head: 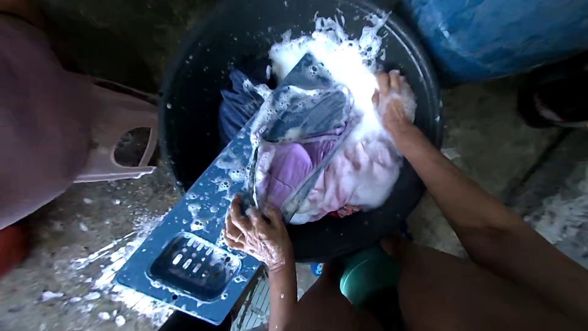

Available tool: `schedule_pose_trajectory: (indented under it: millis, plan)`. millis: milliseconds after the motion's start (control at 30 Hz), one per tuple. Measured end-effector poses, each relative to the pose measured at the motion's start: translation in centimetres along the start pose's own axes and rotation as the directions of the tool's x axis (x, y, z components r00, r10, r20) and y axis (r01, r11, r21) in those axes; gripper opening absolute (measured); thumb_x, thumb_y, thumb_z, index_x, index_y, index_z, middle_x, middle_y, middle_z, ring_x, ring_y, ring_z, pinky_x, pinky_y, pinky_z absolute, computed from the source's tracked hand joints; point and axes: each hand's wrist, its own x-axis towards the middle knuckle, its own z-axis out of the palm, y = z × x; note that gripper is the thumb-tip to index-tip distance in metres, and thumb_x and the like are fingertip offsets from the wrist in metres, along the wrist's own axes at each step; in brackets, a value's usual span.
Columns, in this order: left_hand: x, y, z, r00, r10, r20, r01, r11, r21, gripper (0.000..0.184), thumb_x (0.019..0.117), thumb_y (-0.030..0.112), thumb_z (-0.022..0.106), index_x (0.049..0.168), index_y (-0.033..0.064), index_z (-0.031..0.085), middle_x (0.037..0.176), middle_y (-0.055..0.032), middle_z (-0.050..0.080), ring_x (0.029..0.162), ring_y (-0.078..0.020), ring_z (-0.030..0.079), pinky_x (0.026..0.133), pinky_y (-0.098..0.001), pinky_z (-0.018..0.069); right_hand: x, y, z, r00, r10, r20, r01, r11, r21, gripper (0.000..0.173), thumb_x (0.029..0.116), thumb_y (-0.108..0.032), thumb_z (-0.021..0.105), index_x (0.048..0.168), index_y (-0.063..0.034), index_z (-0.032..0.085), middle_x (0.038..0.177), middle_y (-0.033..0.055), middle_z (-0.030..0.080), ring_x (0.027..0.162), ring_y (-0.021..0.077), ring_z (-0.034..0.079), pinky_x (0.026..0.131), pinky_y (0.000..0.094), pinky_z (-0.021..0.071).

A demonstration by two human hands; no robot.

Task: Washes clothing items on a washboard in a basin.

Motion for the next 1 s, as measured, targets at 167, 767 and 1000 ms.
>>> schedule_pose_trajectory:
  millis: [167,767,1000]
  plan:
    - [0.2,0.0,0.0,1.000,0.004,-0.020,-0.004,1.000,0.005,0.037,0.1006,0.029,0.053,0.104,-0.0023,0.071,0.138,-0.0249,0.060,0.133,-0.0466,0.052,0.113,-0.0597,0.0311,-3.0,-0.7,2.9,0.919,0.181,0.350,-0.292,0.909,0.299,0.046,0.1042,-0.015,0.054,0.145,0.0055,0.049,0.144,0.0306,0.052,0.134,0.0457,0.053,0.110,0.0607,0.0430]
    - [0.4,0.1,0.3,1.000,0.014,-0.019,-0.014,1.000,0.012,0.038,0.1008,0.031,0.052,0.100,-0.0027,0.071,0.139,-0.0249,0.060,0.132,-0.0472,0.052,0.109,-0.0611,0.0340,-5.1,-7.5,-0.7,0.997,-0.074,0.010,0.065,0.932,0.355,0.040,0.1030,-0.019,0.056,0.139,-0.0015,0.057,0.133,0.0244,0.063,0.115,0.0402,0.067,0.092,0.0555,0.0555]
    - [0.5,-0.5,-0.6,1.000,0.011,0.026,-0.009,0.996,-0.094,0.038,0.0972,0.031,0.056,0.095,-0.0021,0.073,0.137,-0.0278,0.060,0.130,-0.0514,0.051,0.106,-0.0634,0.0339,-9.3,-13.3,0.0,0.863,-0.462,0.207,0.211,0.700,0.682,0.028,0.1044,-0.021,0.058,0.121,-0.0033,0.072,0.110,0.0179,0.073,0.104,0.0300,0.070,0.094,0.0492,0.0552]
